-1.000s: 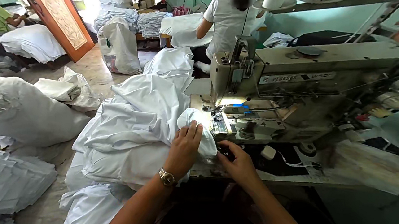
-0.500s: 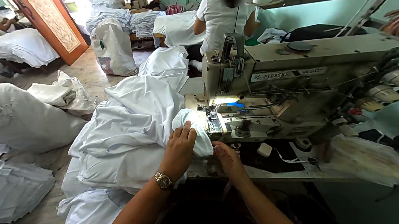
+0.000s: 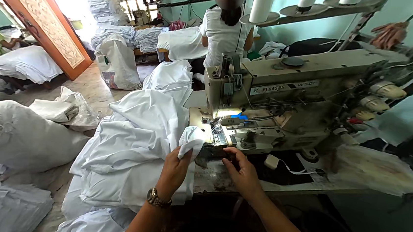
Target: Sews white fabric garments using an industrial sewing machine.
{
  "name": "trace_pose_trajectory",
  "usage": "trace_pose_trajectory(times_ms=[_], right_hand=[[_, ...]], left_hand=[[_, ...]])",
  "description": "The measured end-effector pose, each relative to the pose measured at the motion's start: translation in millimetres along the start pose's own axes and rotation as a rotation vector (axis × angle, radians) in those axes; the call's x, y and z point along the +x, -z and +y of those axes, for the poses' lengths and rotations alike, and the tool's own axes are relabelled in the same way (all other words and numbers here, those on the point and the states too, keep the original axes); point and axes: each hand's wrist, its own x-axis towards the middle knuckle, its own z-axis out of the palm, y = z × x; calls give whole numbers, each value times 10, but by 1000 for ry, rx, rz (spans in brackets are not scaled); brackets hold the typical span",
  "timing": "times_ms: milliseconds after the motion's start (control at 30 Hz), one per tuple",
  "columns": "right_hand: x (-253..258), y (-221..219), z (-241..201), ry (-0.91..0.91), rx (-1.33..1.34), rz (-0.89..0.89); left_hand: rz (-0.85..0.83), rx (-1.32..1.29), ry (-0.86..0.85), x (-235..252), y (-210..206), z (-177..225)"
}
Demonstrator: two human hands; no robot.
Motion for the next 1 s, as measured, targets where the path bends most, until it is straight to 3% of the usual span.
trace_pose_trajectory(times_ms=[100, 233, 400, 733, 1000], right_hand=[[-6, -60, -45, 17, 1, -2], [25, -146, -127, 38, -33, -41], [111, -246, -239, 102, -64, -39], [244, -341, -267, 55, -123, -10], [110, -470, -356, 333, -201, 55]], left_hand=[[39, -332, 80, -64, -1, -70], [40, -527, 129, -53, -6, -41], [126, -550, 183, -34, -79, 43], [245, -616, 218, -80, -133, 81], [274, -676, 259, -95, -165, 109]])
